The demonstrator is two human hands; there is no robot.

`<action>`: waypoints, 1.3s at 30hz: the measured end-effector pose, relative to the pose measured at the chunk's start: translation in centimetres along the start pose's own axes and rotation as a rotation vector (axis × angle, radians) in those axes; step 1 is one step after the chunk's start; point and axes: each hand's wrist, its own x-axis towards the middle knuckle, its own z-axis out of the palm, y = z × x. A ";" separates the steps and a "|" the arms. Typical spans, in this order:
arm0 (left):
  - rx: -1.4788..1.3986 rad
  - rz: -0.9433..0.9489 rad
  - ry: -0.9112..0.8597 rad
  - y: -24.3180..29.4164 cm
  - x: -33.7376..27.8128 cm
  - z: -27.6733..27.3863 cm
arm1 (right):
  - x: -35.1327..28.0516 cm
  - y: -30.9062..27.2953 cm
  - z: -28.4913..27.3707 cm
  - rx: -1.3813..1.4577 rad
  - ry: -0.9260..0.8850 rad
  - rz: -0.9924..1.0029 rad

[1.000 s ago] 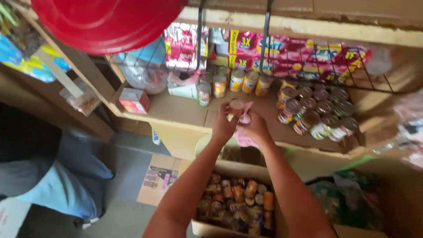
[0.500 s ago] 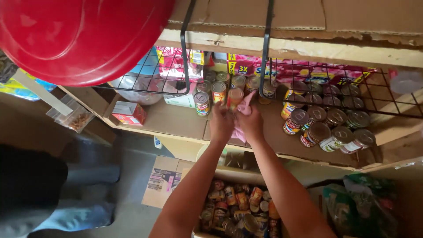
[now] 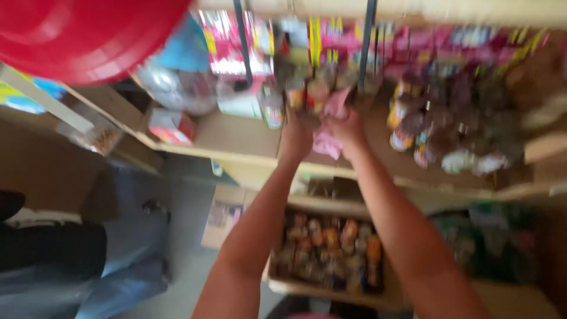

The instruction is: Wiping canned goods with a cloth and placing them onto a shelf in a storage area.

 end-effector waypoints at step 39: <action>0.003 -0.923 -0.779 -21.1 -30.9 18.5 | -28.4 32.5 -26.0 -0.190 0.330 0.595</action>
